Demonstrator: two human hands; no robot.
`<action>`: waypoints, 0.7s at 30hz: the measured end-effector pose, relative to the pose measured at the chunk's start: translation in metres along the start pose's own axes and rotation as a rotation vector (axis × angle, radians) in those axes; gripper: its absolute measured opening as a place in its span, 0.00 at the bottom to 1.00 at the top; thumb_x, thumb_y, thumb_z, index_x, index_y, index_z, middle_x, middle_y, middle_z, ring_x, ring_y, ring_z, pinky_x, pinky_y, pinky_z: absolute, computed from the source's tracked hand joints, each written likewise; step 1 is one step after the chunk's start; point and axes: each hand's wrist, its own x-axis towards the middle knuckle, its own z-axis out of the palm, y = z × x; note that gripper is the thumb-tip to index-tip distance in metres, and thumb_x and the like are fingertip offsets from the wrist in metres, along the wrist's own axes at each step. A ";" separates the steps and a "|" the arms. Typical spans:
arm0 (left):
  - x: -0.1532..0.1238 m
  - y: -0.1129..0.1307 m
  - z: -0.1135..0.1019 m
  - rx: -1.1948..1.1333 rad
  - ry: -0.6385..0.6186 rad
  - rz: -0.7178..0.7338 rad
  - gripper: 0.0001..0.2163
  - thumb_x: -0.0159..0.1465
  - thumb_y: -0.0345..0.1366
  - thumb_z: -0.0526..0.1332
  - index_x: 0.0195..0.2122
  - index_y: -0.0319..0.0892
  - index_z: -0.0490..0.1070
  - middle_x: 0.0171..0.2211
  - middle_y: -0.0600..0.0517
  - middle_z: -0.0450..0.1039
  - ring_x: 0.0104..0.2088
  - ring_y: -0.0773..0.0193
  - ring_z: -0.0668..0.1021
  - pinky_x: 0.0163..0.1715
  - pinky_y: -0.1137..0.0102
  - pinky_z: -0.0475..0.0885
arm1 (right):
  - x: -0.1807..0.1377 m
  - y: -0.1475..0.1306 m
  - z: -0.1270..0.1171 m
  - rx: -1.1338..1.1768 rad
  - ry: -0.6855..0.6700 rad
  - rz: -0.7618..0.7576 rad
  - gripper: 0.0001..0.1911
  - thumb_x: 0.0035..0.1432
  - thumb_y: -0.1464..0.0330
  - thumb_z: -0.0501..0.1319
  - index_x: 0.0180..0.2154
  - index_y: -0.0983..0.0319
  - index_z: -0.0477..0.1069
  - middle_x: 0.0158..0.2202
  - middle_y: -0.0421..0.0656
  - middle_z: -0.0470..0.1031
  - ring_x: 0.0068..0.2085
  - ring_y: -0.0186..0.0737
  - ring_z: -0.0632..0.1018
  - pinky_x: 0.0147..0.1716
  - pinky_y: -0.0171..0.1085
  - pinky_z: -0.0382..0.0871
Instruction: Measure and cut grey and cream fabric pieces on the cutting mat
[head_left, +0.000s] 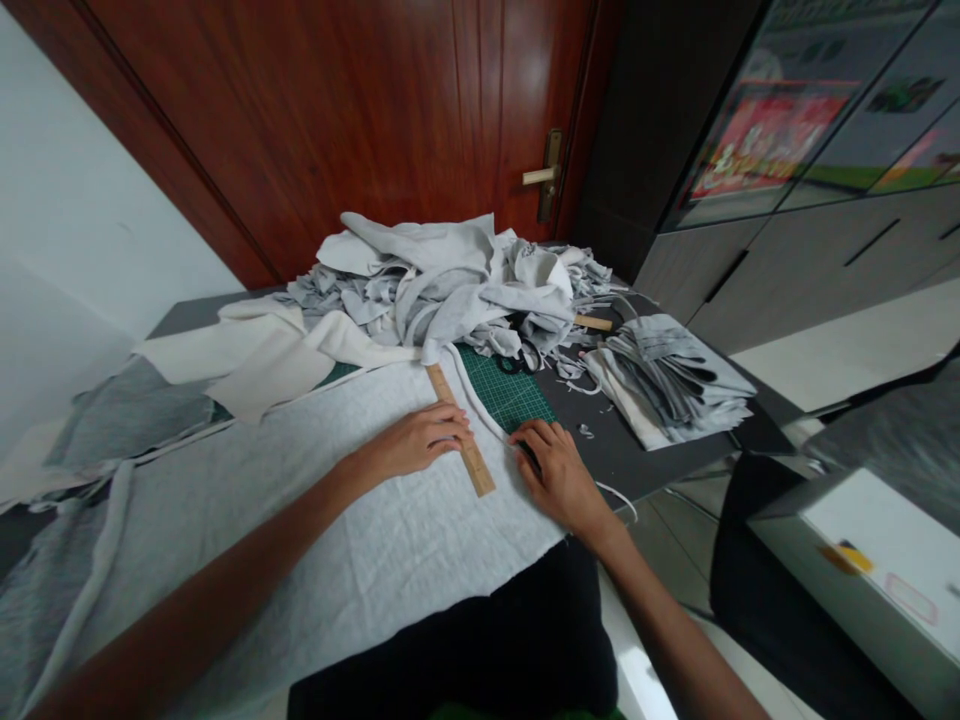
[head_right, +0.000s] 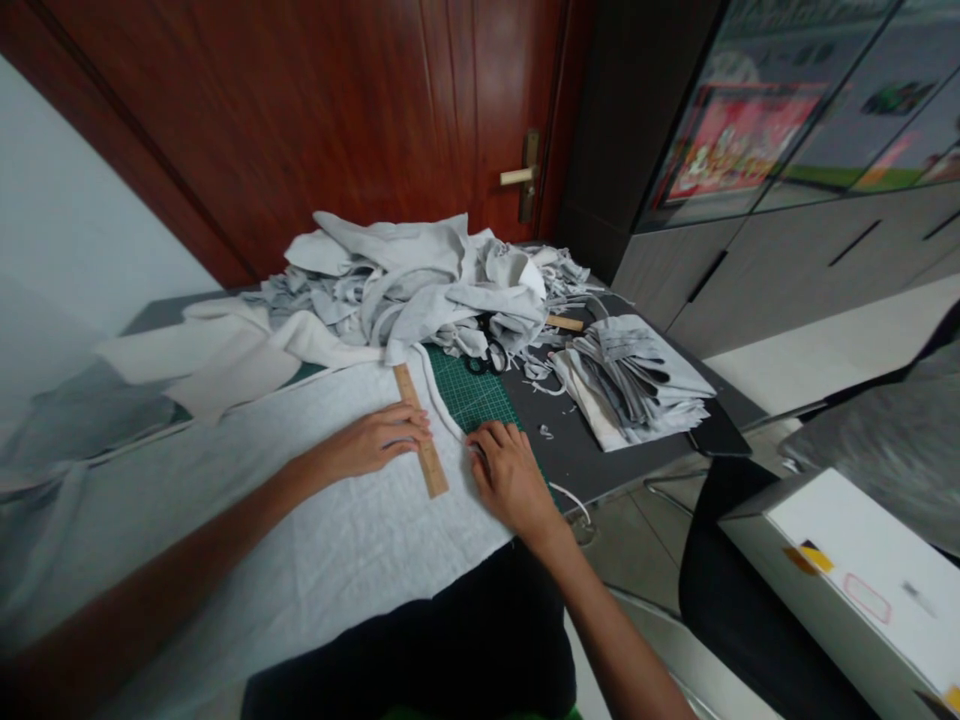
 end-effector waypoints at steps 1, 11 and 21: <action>0.000 0.001 0.000 -0.003 0.002 -0.008 0.09 0.76 0.33 0.62 0.48 0.44 0.83 0.52 0.45 0.82 0.58 0.57 0.81 0.61 0.63 0.78 | 0.000 0.000 0.001 -0.014 0.005 -0.003 0.11 0.74 0.72 0.56 0.52 0.61 0.75 0.53 0.50 0.78 0.52 0.51 0.76 0.54 0.49 0.67; 0.000 0.011 0.005 -0.051 0.034 -0.062 0.09 0.75 0.31 0.62 0.49 0.44 0.83 0.52 0.45 0.82 0.58 0.57 0.81 0.62 0.61 0.77 | -0.005 -0.003 0.002 -0.116 -0.009 0.021 0.13 0.71 0.74 0.59 0.54 0.59 0.75 0.55 0.49 0.78 0.51 0.53 0.74 0.51 0.49 0.67; -0.005 0.007 0.000 -0.067 0.034 -0.010 0.08 0.74 0.34 0.64 0.50 0.44 0.82 0.51 0.45 0.81 0.59 0.56 0.80 0.64 0.60 0.75 | -0.005 -0.001 -0.001 -0.101 0.000 0.066 0.14 0.71 0.74 0.59 0.54 0.58 0.76 0.55 0.47 0.78 0.51 0.52 0.73 0.50 0.49 0.65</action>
